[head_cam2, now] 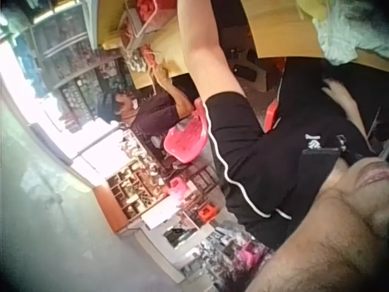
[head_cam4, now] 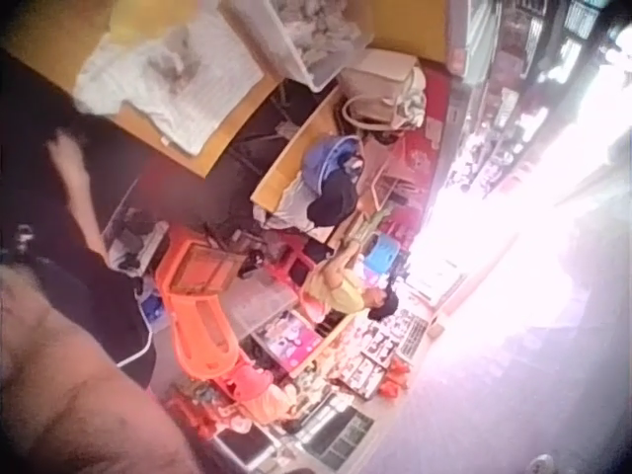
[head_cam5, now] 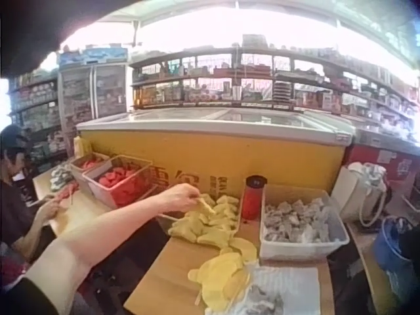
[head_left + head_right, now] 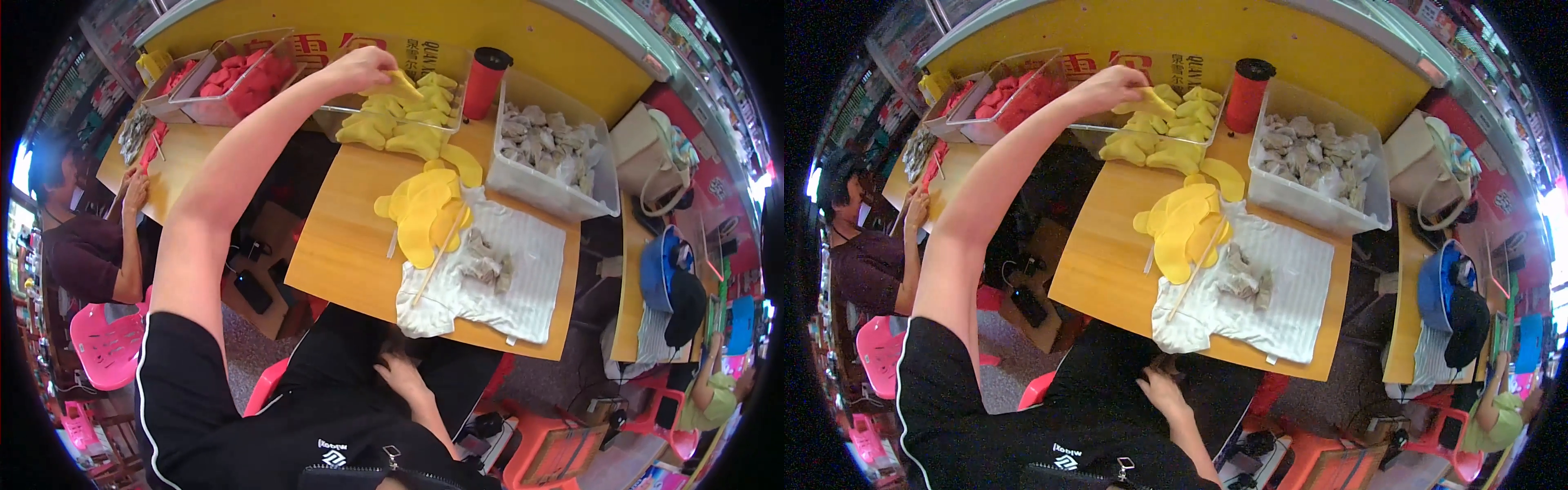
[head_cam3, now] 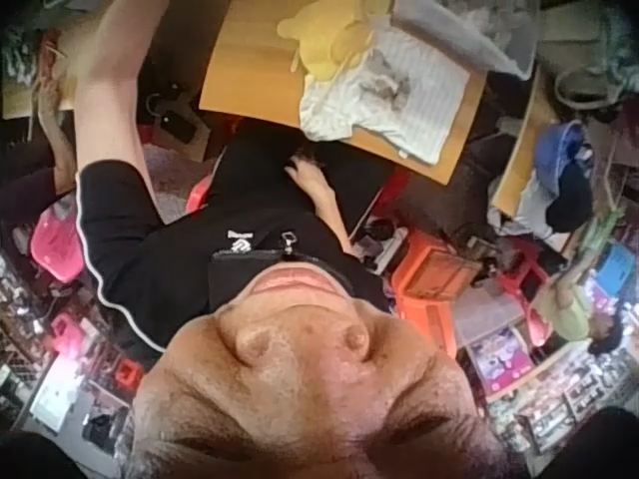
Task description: Assembling yellow plush toys by stuffing them and using a wooden stick to adjust the fabric.
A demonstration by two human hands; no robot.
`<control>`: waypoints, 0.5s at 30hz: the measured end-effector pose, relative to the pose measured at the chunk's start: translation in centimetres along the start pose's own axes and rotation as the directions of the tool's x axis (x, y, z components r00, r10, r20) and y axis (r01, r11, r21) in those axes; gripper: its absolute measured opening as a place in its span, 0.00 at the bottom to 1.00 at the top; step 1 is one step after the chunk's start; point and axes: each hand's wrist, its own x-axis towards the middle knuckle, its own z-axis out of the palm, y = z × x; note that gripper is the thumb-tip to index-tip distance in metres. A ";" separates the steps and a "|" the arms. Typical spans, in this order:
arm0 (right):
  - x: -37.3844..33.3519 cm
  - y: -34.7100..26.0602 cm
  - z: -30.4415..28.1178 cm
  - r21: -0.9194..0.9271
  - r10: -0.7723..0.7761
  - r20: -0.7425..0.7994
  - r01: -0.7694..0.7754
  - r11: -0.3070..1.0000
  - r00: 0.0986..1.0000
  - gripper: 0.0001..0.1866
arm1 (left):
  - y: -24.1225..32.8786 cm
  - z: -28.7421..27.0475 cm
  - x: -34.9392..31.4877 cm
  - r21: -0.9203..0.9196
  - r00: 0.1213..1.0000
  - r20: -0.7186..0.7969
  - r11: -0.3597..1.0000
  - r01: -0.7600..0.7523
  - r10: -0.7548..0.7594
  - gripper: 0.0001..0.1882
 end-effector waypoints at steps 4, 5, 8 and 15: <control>-0.1 -0.4 -0.9 0.068 0.010 0.003 -0.010 0.998 1.000 0.20 | -2.8 4.8 6.4 0.157 0.914 0.386 0.985 0.070 -0.127 0.17; -0.3 -0.5 -1.2 0.070 0.012 0.016 -0.013 0.997 1.000 0.20 | -3.5 6.4 7.7 0.154 0.910 0.392 0.985 0.081 -0.136 0.17; 0.2 -0.4 -1.3 0.131 0.026 0.021 -0.028 0.991 0.999 0.21 | -6.6 9.4 10.7 0.060 0.806 0.565 0.983 0.174 -0.177 0.17; 0.3 -0.4 -2.1 0.196 -0.006 -0.059 0.018 0.980 0.998 0.20 | -4.8 11.8 11.5 -0.084 0.657 0.735 0.939 0.333 -0.167 0.21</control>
